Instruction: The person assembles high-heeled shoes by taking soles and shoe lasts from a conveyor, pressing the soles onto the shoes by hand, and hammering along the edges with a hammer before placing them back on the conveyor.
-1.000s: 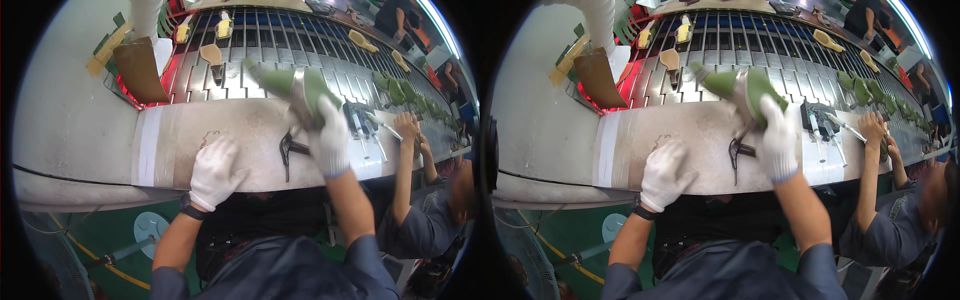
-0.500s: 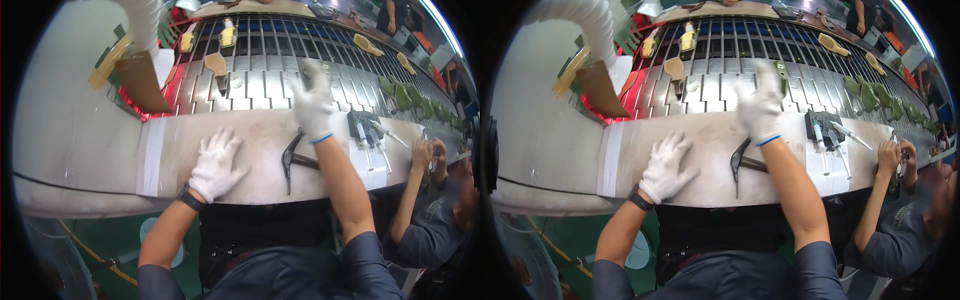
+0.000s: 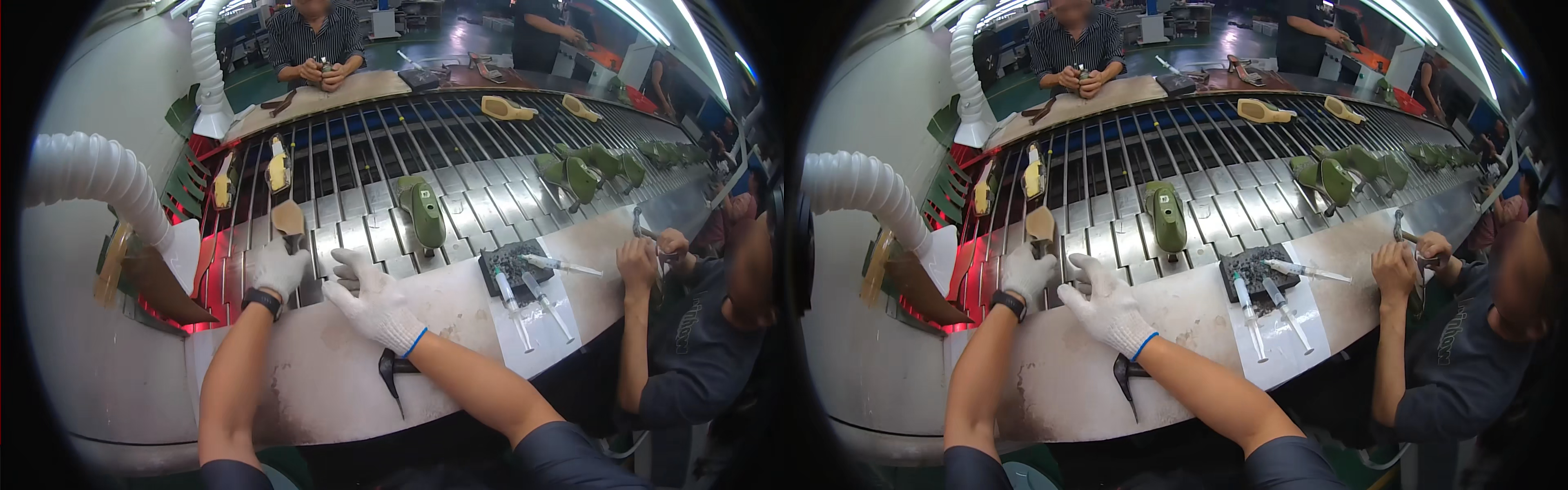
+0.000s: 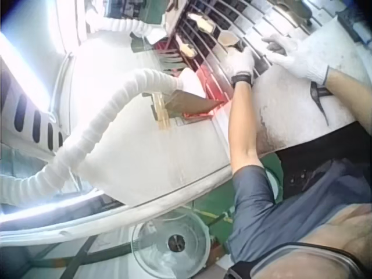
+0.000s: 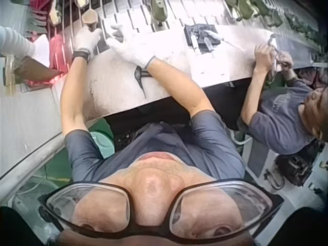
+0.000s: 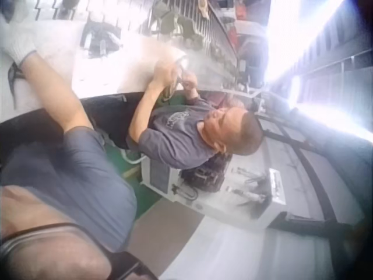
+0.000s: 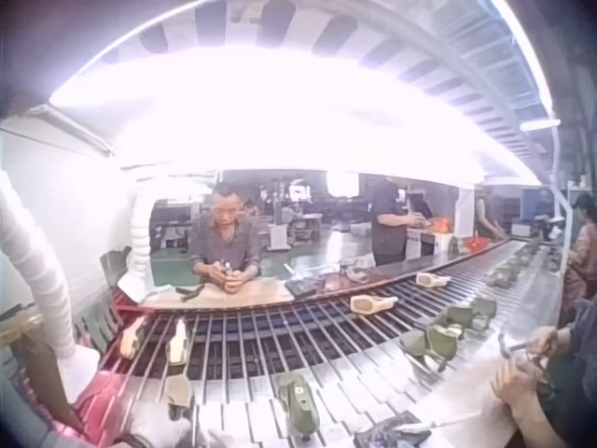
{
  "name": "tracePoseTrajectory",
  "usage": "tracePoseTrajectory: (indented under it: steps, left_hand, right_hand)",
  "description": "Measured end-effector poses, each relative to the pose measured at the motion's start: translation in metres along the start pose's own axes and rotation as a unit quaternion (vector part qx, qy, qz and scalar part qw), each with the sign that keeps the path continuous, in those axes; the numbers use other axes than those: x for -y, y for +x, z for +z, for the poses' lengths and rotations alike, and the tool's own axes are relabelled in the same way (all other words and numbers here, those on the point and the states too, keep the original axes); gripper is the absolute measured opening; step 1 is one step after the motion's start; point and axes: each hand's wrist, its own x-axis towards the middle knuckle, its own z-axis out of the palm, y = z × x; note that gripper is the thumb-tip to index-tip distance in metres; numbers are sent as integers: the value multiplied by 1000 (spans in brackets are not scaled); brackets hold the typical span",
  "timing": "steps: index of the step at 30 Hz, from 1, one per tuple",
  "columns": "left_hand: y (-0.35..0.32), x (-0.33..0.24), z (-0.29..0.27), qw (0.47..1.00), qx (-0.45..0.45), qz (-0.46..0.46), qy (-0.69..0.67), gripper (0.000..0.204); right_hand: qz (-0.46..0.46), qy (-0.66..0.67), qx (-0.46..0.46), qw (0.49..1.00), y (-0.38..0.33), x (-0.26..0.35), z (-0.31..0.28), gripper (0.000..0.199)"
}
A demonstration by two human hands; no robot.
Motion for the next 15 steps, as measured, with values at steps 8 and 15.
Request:
tracePoseTrajectory:
  steps: [8, 15]
  left_hand:
    - [-80, -84, -23, 912, 251, 316, -73, 48]
    - [133, 9, 8, 997, -43, 33, -58, 78]
  right_hand:
    - [22, -17, -97, 995, 10, -9, -20, 57]
    - [56, 58, -104, 991, 15, -15, -7, 49]
